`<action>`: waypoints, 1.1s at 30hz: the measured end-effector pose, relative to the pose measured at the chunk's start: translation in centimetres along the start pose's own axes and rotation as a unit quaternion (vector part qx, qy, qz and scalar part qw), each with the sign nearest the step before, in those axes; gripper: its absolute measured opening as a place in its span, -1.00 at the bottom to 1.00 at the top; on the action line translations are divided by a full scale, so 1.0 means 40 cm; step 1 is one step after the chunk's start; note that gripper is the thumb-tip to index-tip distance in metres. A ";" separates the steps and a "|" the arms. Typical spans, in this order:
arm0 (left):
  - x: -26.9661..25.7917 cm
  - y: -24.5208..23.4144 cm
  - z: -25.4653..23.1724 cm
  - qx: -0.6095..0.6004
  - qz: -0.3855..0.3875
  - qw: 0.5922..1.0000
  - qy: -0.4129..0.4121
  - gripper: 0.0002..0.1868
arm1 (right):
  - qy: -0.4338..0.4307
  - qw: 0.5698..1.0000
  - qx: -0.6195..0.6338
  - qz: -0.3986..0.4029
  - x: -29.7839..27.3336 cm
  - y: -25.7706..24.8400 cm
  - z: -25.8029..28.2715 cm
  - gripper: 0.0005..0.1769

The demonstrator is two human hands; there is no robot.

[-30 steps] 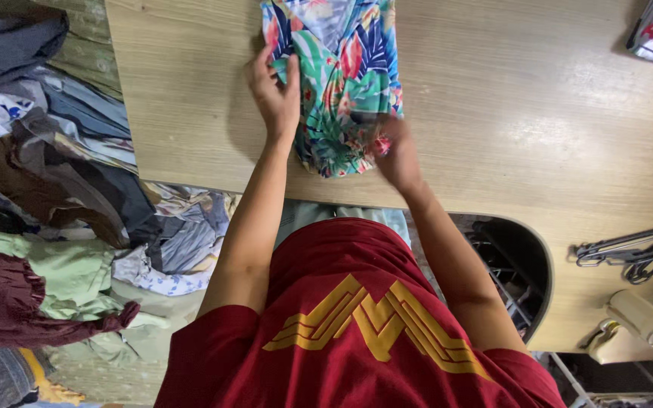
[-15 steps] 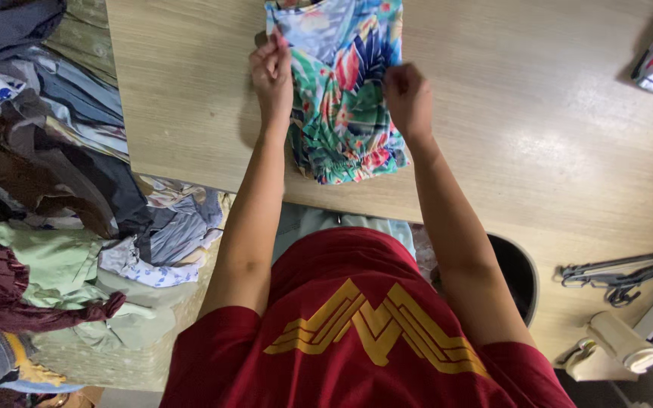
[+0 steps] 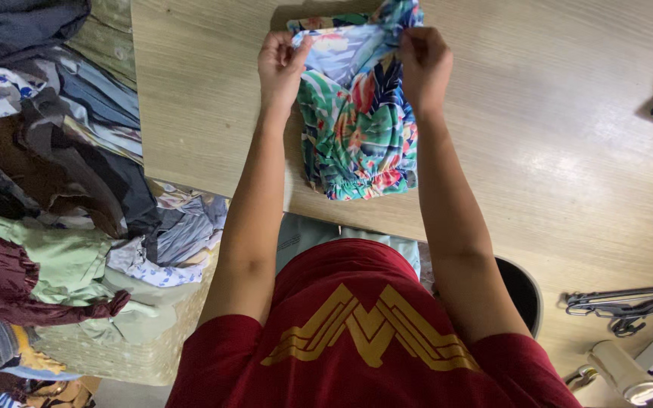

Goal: The person takes a patterned dress off a hanger, spreads it across a table, and folds the garment into a bundle before placing it on top of a folded white shirt.

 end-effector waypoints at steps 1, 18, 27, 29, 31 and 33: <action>-0.002 -0.003 0.007 -0.008 -0.006 0.999 -0.034 -0.72 | -0.036 0.988 0.144 0.039 -0.008 0.001 -0.001 -0.89; -0.012 -0.031 0.004 0.093 -0.055 0.993 -0.049 -0.78 | -0.043 0.995 0.076 0.046 -0.035 0.031 0.041 -0.76; 0.041 0.249 -0.223 0.427 0.068 0.876 0.213 -0.70 | -0.089 0.980 0.166 0.063 -0.046 0.070 0.035 -0.74; 0.040 0.340 -0.264 0.500 0.104 0.811 0.285 -0.63 | -0.048 0.989 0.133 0.048 -0.040 0.067 0.040 -0.80; 0.064 0.386 -0.245 0.531 0.142 0.794 0.261 -0.62 | -0.049 0.986 0.155 0.028 -0.045 0.057 0.046 -0.83; 0.095 0.358 -0.216 0.422 0.158 0.871 0.195 -0.71 | -0.049 0.983 0.177 0.009 -0.051 0.045 0.040 -0.83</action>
Point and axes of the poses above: each hand's wrist, its own x-axis towards the middle knuckle, its own y-axis out of the palm, z = x × y, the point moved 10 cm from there along x, towards the middle knuckle, and after that the axes turned 12 degrees about z, right-handed, at the moved point
